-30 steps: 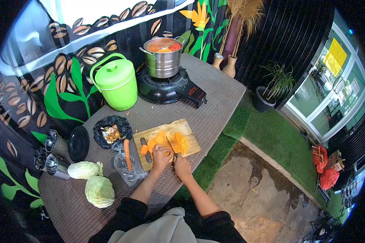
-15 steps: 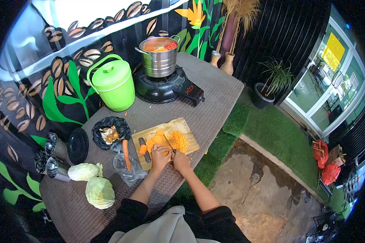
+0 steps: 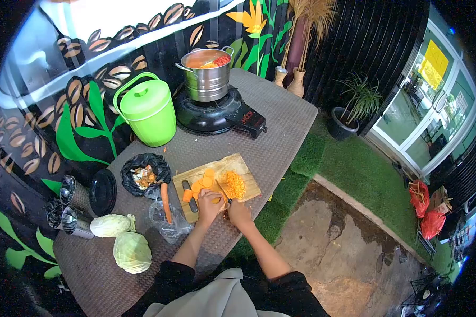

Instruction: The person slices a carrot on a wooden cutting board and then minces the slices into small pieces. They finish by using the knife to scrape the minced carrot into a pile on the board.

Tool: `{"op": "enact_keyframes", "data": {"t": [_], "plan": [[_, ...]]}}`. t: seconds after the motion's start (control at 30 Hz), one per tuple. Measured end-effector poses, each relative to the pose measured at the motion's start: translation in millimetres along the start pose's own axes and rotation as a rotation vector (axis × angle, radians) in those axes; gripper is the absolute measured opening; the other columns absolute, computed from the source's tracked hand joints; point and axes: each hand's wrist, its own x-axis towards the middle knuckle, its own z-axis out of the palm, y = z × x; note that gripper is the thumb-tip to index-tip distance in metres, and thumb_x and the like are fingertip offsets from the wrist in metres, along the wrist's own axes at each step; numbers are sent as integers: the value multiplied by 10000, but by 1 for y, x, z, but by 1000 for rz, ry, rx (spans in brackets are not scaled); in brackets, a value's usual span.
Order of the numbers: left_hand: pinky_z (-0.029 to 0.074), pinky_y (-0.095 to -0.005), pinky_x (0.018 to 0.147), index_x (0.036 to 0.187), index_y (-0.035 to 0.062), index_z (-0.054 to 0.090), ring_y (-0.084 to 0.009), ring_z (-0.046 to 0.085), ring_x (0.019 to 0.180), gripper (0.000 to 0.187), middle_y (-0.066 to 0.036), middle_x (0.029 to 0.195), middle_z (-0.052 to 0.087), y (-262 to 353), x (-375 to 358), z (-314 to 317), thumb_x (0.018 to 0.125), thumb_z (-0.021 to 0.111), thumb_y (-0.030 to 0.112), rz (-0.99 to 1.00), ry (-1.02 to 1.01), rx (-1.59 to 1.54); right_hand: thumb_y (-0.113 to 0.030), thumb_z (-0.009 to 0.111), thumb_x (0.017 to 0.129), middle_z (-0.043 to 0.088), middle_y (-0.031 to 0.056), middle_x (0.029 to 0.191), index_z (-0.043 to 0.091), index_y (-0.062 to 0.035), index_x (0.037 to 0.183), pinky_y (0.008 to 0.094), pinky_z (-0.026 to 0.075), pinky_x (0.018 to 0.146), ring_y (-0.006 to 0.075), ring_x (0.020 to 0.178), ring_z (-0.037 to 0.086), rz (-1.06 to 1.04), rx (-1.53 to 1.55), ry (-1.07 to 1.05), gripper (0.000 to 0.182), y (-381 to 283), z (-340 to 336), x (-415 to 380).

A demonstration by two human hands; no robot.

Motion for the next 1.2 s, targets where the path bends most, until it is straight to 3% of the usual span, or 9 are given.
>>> {"op": "enact_keyframes", "data": {"t": [0.1,0.33,0.4,0.57,0.7,0.87,1.07,1.2], "plan": [[415,-355,861,753,38,728,-241,546,904,100,-46,815,706,3,1,1,670,745,91,-2,8,12,-309,464,951,634,300,934,489,35,1037,529,496,775,451,902,629,106,-6,58,355,-8,5,-12],[418,-354,857,754,42,732,-232,552,893,101,-43,802,703,-5,-2,3,667,743,93,10,2,-13,-318,456,953,624,311,948,478,27,1075,530,500,777,465,907,620,4,-2,-50,366,-2,-3,5],[418,-352,855,753,43,732,-231,554,887,100,-42,800,703,-5,-2,4,667,742,92,9,4,-5,-325,461,952,632,301,936,478,32,1072,523,500,784,465,908,620,39,-4,68,377,-4,5,-10],[420,-342,845,741,42,731,-230,554,879,93,-40,801,704,2,-1,0,660,742,87,13,15,-10,-356,478,943,651,271,903,490,20,1076,526,492,811,449,913,627,154,14,70,399,-8,13,-5],[425,-341,844,741,34,729,-233,559,872,94,-53,802,705,-2,-2,0,659,739,81,2,5,-40,-360,469,947,644,266,979,512,21,1060,532,496,798,428,924,633,46,-12,-34,400,-3,-3,5],[442,-341,842,738,14,722,-237,567,876,107,-67,805,706,-1,-3,1,647,734,68,-6,19,-49,-338,466,949,625,288,1004,509,28,1086,533,493,792,441,936,623,164,0,38,393,-13,10,-12],[458,-339,815,736,13,721,-238,565,872,106,-66,790,705,-1,-4,0,643,732,65,-2,7,-58,-335,461,950,619,309,966,500,30,1051,535,498,776,463,914,620,-9,54,5,381,9,14,10],[461,-341,811,731,14,719,-236,564,867,101,-63,784,704,5,-5,-5,642,730,59,-6,6,-51,-341,465,946,616,315,969,516,38,1023,526,492,787,461,920,616,94,29,43,390,-7,14,-11]]}}
